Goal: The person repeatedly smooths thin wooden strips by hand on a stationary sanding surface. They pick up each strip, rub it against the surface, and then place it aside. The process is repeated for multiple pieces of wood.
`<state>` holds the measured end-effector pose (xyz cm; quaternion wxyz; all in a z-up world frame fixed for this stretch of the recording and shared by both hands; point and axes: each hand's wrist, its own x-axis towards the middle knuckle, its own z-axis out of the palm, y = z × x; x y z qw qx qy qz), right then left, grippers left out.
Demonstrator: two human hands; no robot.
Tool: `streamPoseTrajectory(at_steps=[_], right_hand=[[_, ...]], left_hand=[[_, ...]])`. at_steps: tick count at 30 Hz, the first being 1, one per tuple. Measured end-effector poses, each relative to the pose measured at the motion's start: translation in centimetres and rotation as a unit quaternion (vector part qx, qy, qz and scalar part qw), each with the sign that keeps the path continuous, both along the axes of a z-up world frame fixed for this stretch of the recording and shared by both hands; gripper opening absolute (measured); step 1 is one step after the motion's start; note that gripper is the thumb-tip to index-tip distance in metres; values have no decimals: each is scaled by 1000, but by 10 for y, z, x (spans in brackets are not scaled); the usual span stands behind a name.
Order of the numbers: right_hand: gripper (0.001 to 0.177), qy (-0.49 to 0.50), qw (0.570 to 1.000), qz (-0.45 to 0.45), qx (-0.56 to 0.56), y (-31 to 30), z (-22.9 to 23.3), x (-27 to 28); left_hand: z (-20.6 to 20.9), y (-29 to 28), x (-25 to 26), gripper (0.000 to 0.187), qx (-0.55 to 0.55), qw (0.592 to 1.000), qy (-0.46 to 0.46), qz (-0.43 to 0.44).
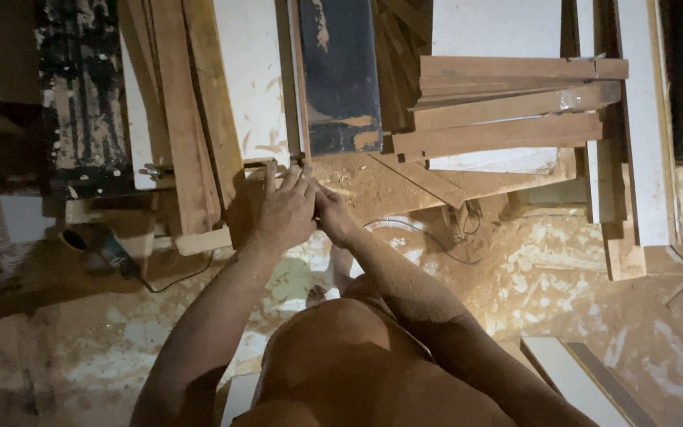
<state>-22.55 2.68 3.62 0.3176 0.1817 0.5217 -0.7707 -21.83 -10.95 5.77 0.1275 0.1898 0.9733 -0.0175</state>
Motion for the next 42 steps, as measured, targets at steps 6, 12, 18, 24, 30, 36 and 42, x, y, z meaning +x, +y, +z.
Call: streamPoseTrajectory(at_steps=[6, 12, 18, 24, 30, 36, 42], right_hand=[[41, -4, 1000, 2, 16, -5, -27, -17], [43, 42, 998, 4, 47, 0, -48, -20], [50, 361, 898, 23, 251, 33, -74, -7], [33, 511, 784, 35, 350, 37, -73, -26], [31, 512, 766, 43, 388, 43, -89, -22], [32, 500, 773, 85, 380, 65, -91, 7], [35, 470, 785, 151, 375, 106, -105, 52]], left_hand=[[-8, -2, -16, 74, 2, 1000, 27, -4], [-4, -1, -25, 64, 3, 998, 66, 5], [-14, -1, -35, 51, 1, 992, 124, 19], [-37, -4, -49, 50, 13, 982, 184, 30], [-29, 2, -67, 57, 12, 985, 159, 65], [-35, 6, -92, 46, 21, 986, 103, 126], [-45, 8, -111, 46, 8, 984, 49, 170]])
